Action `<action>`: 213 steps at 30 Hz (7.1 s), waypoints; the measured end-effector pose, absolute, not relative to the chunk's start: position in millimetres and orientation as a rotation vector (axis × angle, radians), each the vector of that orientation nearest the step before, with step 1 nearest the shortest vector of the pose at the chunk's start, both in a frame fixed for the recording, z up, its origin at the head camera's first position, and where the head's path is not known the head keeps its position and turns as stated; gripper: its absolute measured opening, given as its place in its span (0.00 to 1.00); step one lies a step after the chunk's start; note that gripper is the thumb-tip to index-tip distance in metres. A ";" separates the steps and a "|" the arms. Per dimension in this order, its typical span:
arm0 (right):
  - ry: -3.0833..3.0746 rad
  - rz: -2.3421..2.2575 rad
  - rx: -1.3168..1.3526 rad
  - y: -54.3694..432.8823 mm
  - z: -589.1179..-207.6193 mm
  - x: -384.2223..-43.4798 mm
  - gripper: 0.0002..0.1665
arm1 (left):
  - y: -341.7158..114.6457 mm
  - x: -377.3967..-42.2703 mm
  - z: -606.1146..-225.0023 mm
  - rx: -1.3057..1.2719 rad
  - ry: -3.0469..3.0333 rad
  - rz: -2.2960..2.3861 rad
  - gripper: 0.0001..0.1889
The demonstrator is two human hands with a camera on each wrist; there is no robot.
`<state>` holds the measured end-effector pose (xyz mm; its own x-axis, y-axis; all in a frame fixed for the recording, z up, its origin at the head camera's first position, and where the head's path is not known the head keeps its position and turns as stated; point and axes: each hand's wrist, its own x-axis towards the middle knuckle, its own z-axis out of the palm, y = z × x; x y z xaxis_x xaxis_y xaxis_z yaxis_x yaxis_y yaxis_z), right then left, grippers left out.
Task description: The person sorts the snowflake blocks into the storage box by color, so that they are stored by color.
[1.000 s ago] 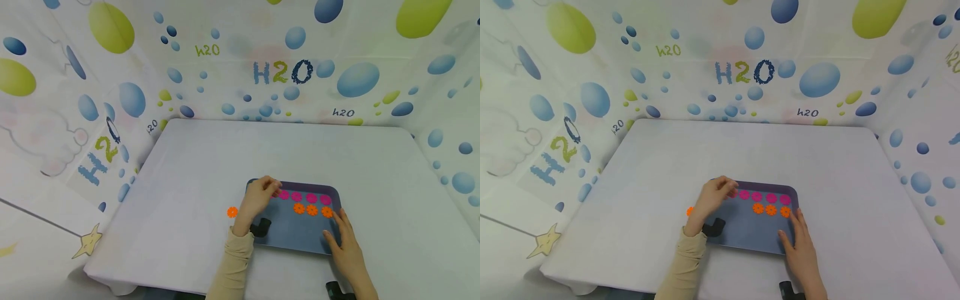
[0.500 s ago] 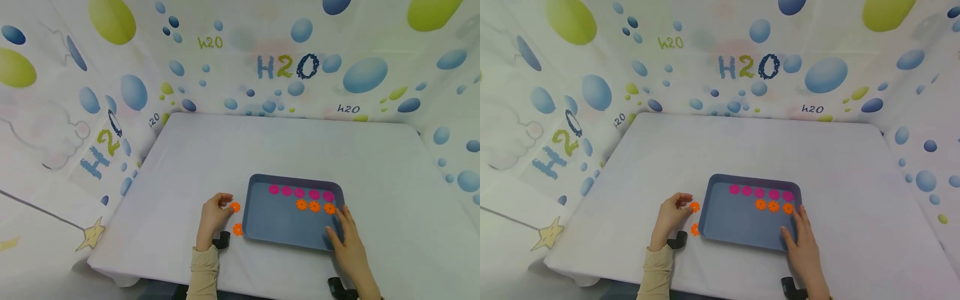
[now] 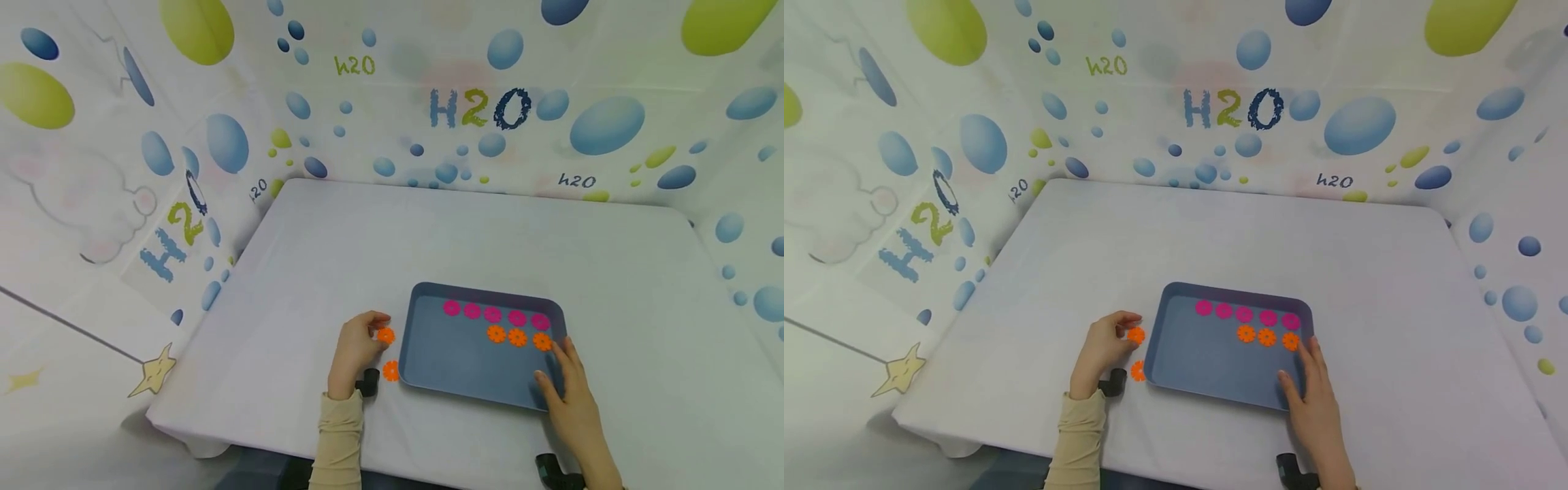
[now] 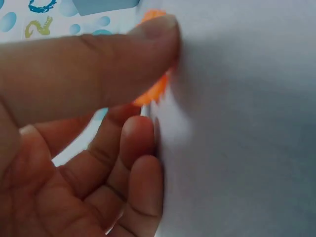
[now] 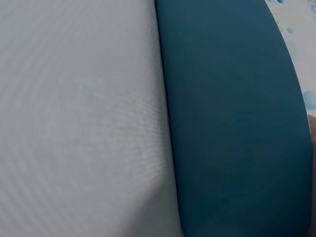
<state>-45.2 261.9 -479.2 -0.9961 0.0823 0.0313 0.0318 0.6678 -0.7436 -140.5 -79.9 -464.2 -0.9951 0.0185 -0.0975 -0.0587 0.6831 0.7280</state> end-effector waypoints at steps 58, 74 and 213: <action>-2.768 1.280 -0.082 264.5 -482.7 -43.8 0.36 | 49.3 -161.6 -456.6 0.082 2.291 1.374 0.15; -2.750 1.292 -0.080 261.3 -484.4 -43.6 0.36 | 40.2 -155.6 -455.9 0.146 2.402 1.455 0.21; -2.717 1.305 -0.067 269.0 -483.0 -45.8 0.32 | 22.8 -161.1 -452.1 0.113 2.637 1.434 0.12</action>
<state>-45.8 269.0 -483.0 -0.9910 0.0943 0.0949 -0.0151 0.6260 -0.7797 -161.1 22.8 -452.1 -0.9877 0.1314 -0.0848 0.0002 0.5433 0.8395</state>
